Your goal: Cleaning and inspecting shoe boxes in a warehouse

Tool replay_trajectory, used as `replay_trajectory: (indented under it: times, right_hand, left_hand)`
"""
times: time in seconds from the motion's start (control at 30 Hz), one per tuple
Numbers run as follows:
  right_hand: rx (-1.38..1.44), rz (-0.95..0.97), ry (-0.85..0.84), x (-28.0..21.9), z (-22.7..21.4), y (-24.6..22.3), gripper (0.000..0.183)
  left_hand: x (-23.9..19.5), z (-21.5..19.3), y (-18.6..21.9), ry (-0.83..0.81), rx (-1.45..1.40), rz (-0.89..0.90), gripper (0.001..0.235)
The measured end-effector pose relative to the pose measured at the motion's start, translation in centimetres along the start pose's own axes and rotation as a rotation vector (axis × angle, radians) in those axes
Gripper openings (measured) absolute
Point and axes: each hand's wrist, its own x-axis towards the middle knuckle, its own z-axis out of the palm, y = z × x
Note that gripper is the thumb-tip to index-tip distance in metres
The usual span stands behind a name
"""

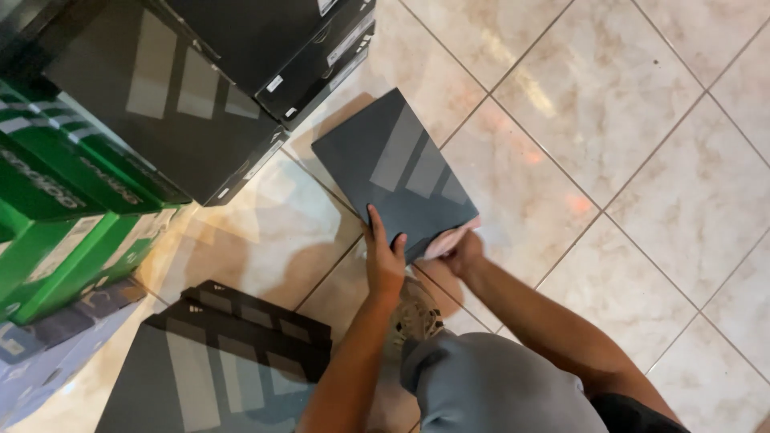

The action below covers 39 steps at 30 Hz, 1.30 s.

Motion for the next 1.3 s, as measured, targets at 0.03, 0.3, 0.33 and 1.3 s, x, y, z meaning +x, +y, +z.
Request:
replay_trajectory:
  times: [0.03,0.3,0.33,1.3]
  right_hand:
    - [0.004,-0.006,0.001,-1.9,0.1,-2.2,0.038]
    - [-0.619,-0.431,-0.178,-10.9,9.8,-11.6,0.051]
    - [-0.622,-0.423,-0.181,-8.4,9.3,-12.6,0.051]
    - [-1.105,-1.809,-1.147,-14.0,28.7,5.0,0.062]
  left_hand:
    - [-0.2,0.4,-0.6,-0.004,-0.002,0.006,0.082]
    - [1.3,-1.6,-3.7,-0.213,0.067,0.163,0.083]
    - [1.4,-2.1,-3.8,-0.210,0.068,0.155,0.083]
    - [2.5,-18.9,2.5,0.101,-0.185,-0.280,0.060]
